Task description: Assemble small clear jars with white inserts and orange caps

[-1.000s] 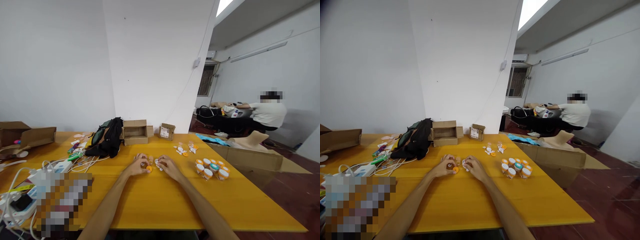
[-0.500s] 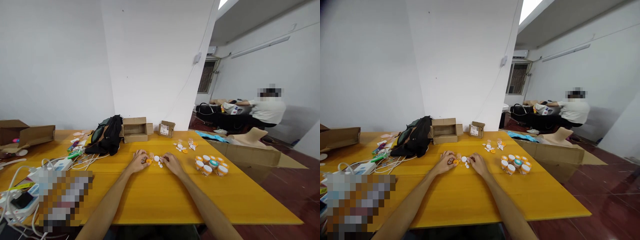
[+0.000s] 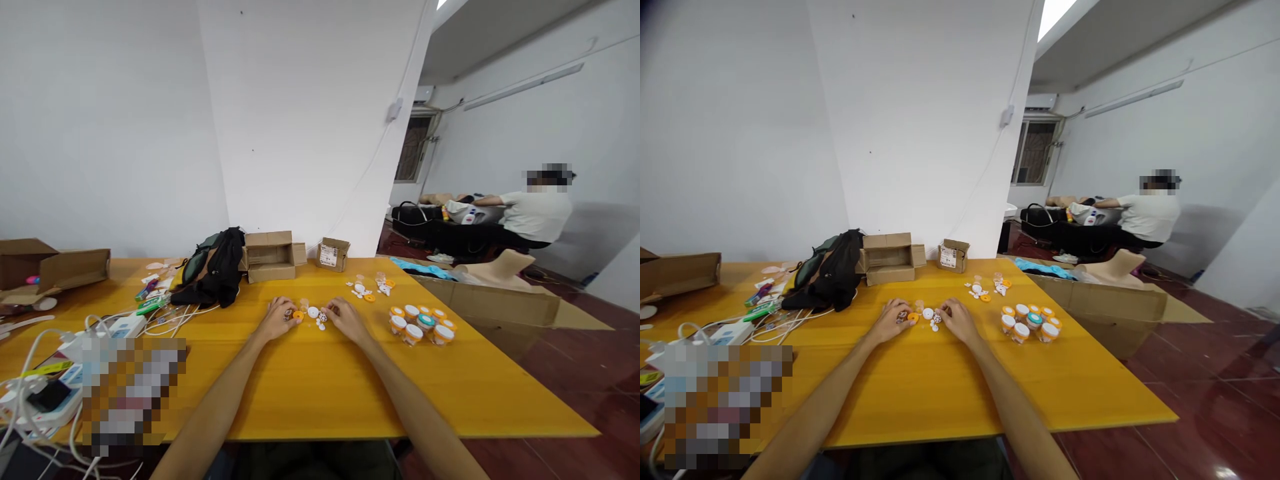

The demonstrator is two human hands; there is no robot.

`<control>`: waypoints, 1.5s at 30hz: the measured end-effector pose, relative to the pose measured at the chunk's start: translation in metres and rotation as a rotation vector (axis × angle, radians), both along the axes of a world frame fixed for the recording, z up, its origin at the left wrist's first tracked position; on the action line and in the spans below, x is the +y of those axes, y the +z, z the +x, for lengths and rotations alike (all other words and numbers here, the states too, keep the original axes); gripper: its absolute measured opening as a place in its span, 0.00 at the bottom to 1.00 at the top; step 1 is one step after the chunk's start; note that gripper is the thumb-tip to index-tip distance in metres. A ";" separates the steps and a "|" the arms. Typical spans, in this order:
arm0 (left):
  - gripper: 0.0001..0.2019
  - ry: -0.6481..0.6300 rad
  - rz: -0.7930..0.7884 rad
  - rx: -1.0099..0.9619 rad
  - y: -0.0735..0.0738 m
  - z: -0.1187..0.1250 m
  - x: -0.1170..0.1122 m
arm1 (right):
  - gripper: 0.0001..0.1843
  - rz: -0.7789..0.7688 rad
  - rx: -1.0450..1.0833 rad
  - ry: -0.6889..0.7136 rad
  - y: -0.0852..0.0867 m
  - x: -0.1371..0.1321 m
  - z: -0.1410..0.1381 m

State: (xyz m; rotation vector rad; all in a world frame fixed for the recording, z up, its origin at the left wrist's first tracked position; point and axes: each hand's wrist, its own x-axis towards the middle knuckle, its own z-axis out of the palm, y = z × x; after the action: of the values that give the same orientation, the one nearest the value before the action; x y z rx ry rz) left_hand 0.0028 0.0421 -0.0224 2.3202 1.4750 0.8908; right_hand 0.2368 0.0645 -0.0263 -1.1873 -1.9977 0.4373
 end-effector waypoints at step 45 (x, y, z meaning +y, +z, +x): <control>0.12 -0.264 -0.089 -0.074 0.032 0.018 -0.028 | 0.10 0.131 -0.028 0.078 0.005 -0.004 0.005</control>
State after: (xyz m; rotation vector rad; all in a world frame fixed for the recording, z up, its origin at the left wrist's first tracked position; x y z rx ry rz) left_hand 0.0205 0.0145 0.0099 2.3200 1.1222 0.8111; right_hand 0.2418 0.0602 -0.0215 -1.0423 -2.0690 0.3243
